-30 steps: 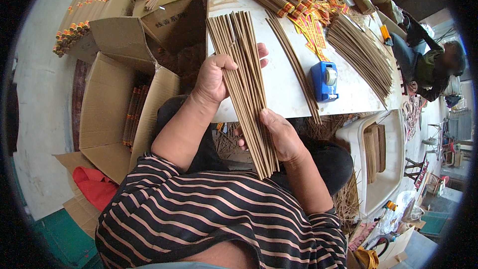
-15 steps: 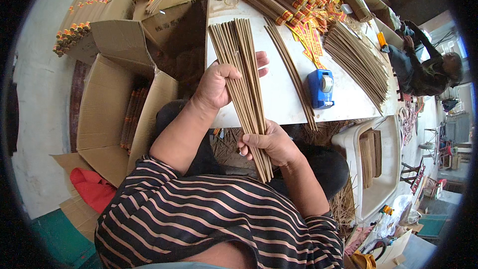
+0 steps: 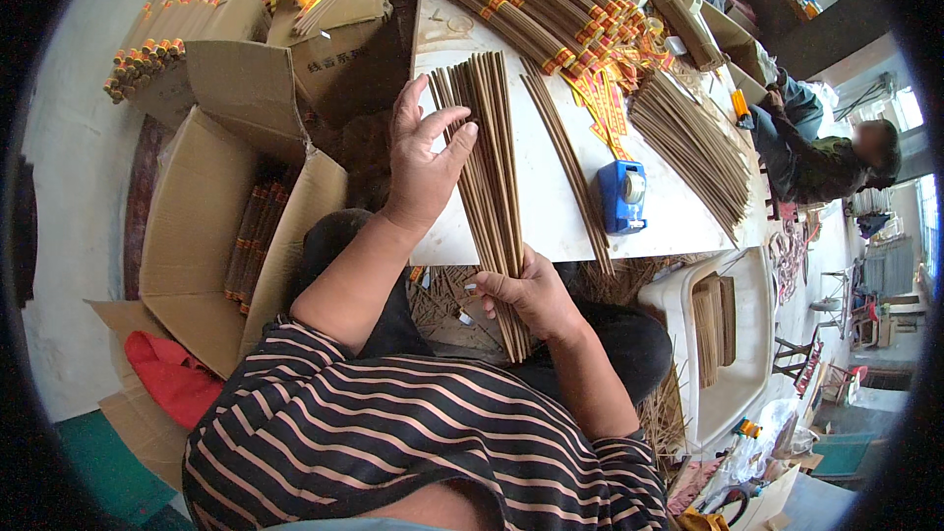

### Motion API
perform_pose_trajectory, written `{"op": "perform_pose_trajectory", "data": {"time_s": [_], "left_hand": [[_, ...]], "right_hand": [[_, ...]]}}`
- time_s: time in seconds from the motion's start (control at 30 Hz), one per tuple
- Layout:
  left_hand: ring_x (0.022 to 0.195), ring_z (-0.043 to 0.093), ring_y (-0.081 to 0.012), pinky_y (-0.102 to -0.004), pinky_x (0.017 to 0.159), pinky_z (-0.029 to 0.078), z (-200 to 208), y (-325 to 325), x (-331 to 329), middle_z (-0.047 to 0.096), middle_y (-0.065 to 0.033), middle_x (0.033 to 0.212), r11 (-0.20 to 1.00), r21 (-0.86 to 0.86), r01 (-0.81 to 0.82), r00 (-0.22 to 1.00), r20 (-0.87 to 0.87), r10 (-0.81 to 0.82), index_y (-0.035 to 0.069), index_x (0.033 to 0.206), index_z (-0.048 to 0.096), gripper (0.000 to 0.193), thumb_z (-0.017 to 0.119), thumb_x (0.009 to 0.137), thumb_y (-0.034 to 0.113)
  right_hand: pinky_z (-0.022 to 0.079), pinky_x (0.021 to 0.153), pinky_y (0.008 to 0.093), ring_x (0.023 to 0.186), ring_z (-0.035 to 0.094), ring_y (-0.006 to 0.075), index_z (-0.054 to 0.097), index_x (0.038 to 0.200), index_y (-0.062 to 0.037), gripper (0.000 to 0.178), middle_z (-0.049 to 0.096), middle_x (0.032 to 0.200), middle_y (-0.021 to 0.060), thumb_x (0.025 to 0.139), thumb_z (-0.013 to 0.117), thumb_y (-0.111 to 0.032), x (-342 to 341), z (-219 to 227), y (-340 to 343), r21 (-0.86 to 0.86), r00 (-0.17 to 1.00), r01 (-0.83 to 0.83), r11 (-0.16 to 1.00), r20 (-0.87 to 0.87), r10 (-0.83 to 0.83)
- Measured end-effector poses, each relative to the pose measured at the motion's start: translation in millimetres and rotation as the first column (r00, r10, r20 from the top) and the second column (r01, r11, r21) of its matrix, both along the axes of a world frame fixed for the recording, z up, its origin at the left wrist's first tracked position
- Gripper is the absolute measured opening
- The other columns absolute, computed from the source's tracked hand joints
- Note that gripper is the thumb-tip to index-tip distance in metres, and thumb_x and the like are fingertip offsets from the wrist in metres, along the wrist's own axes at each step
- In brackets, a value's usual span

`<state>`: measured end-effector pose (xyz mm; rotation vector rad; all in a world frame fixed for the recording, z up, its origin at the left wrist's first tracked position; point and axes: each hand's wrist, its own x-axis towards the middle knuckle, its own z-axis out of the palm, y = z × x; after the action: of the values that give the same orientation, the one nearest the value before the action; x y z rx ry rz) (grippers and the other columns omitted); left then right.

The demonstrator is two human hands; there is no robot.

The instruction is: The person gathers thin wooden sticks into bundles, aligns them, and secures them with small paper bands. The person places the finished bundles into a cardboard box.

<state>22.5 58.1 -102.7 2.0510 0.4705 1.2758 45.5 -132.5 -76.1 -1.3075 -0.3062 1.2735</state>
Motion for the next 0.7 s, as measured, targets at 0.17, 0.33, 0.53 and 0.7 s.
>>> {"op": "perform_pose_trajectory", "data": {"time_s": [0.17,0.33,0.53,0.7], "left_hand": [[0.12,0.038,-0.0349,-0.0399,0.099,0.033,0.8,1.4,1.1,0.042,-0.0199,0.127,0.988,0.149,-0.05,0.998,-0.024,0.054,0.003,0.085,0.062,0.008,0.063,0.08,0.008],[0.111,0.045,-0.0372,-0.0426,0.094,0.038,-3.1,16.0,4.3,0.05,-0.0187,0.107,0.979,0.154,-0.131,0.983,0.148,0.108,-0.001,0.083,0.048,0.009,0.055,0.084,0.004],[0.092,0.053,-0.0311,-0.0393,0.083,0.042,7.8,81.2,-24.3,0.058,-0.0159,0.092,0.913,-0.194,-0.358,0.932,-0.14,0.336,-0.004,0.079,0.057,0.023,0.056,0.085,0.018],[0.094,0.052,-0.035,-0.041,0.083,0.042,8.6,84.0,-23.6,0.058,-0.0164,0.094,0.915,0.115,-0.386,0.743,-0.55,0.383,-0.003,0.081,0.058,0.012,0.054,0.077,0.008]], "right_hand": [[0.047,0.052,0.0227,0.057,0.054,0.0107,0.048,0.097,-0.0012,0.021,0.058,0.074,0.0045,0.083,0.062,-0.007,-2.8,1.0,-0.6,-0.083,0.99,-0.016,0.996,0.136,0.027],[0.048,0.05,0.0239,0.056,0.055,0.0121,0.048,0.095,-0.0008,0.023,0.057,0.07,0.0056,0.08,0.065,-0.007,-5.5,2.5,-2.2,-0.072,0.993,-0.013,0.997,0.118,0.021],[0.049,0.048,0.024,0.053,0.057,0.0124,0.052,0.094,0.0,0.018,0.058,0.069,0.0063,0.081,0.063,-0.006,0.4,2.0,-11.2,0.057,0.995,0.067,0.996,-0.076,-0.062],[0.049,0.047,0.0245,0.051,0.057,0.0128,0.053,0.093,0.0013,0.02,0.059,0.067,0.0073,0.079,0.066,-0.007,4.5,1.9,-13.4,0.133,0.977,0.09,0.987,-0.204,-0.062]]}}
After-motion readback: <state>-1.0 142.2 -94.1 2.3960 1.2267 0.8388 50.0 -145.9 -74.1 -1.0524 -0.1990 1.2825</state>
